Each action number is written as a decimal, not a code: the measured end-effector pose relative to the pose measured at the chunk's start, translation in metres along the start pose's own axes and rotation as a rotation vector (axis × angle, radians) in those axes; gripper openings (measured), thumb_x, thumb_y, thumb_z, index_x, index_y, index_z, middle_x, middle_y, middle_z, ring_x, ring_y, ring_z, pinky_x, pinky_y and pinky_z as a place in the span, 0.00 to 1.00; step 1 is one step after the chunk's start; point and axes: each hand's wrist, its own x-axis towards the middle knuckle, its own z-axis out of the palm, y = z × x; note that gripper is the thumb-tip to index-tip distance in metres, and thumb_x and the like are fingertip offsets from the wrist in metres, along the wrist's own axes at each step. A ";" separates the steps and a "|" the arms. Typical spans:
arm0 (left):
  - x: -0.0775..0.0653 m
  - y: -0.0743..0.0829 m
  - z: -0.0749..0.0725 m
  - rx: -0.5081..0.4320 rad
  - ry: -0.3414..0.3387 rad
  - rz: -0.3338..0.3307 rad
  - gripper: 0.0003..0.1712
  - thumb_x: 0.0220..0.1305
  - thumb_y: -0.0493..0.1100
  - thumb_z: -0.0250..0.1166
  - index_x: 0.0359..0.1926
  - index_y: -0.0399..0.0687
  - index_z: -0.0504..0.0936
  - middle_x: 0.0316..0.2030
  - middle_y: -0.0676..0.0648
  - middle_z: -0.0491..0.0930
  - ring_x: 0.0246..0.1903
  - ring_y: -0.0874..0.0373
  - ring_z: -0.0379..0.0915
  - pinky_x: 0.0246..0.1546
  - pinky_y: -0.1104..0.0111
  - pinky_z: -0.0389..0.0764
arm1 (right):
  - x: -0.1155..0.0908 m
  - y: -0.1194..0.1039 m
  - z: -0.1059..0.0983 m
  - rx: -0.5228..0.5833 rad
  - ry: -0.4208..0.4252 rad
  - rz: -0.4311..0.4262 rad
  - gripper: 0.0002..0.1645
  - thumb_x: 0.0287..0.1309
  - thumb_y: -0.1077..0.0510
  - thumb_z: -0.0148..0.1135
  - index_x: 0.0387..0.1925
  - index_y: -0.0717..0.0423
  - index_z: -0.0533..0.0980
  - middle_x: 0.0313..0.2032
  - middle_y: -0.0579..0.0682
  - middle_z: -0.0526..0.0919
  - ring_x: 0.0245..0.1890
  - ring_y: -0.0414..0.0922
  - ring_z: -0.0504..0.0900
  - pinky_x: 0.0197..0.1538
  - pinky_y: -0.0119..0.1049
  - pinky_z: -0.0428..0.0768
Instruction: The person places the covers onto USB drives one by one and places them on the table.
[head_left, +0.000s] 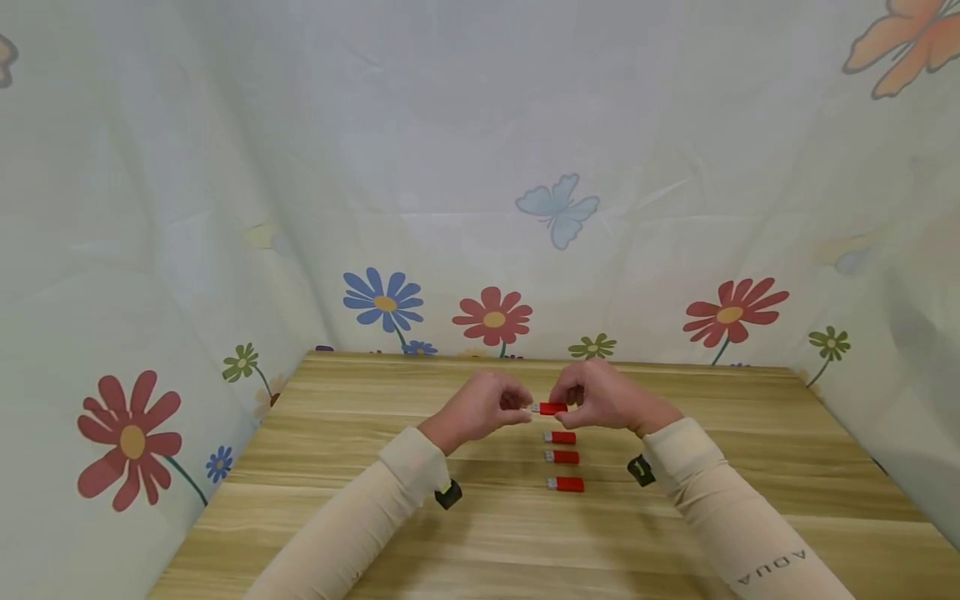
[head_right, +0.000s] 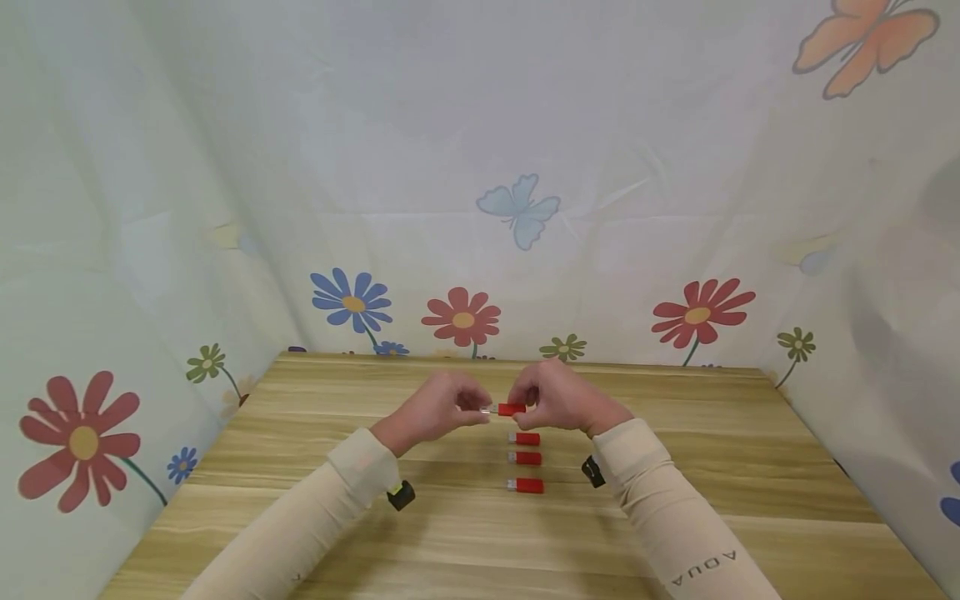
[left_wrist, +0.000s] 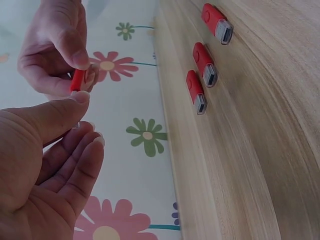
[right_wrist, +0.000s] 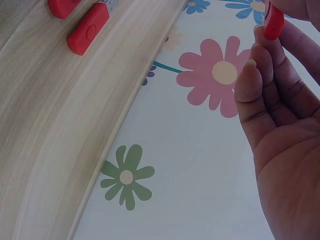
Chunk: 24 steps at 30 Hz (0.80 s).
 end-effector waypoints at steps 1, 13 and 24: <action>0.000 0.000 0.000 0.001 0.002 0.000 0.12 0.60 0.45 0.76 0.45 0.49 0.90 0.33 0.57 0.85 0.31 0.67 0.79 0.38 0.76 0.81 | 0.000 0.000 0.000 0.000 -0.001 0.000 0.07 0.54 0.62 0.74 0.33 0.46 0.88 0.32 0.45 0.87 0.27 0.36 0.78 0.33 0.31 0.82; -0.002 0.004 -0.002 -0.004 -0.007 -0.018 0.11 0.61 0.45 0.75 0.45 0.51 0.90 0.34 0.58 0.86 0.32 0.67 0.79 0.39 0.76 0.82 | -0.001 0.000 0.000 0.002 0.000 -0.009 0.06 0.54 0.62 0.74 0.33 0.47 0.88 0.32 0.48 0.88 0.28 0.37 0.79 0.34 0.31 0.82; -0.001 0.005 -0.002 0.005 0.000 0.020 0.10 0.61 0.44 0.75 0.44 0.51 0.90 0.34 0.57 0.86 0.32 0.68 0.79 0.39 0.76 0.82 | 0.001 -0.001 -0.001 -0.012 -0.004 -0.009 0.05 0.54 0.60 0.74 0.34 0.47 0.88 0.31 0.41 0.86 0.28 0.36 0.78 0.34 0.31 0.82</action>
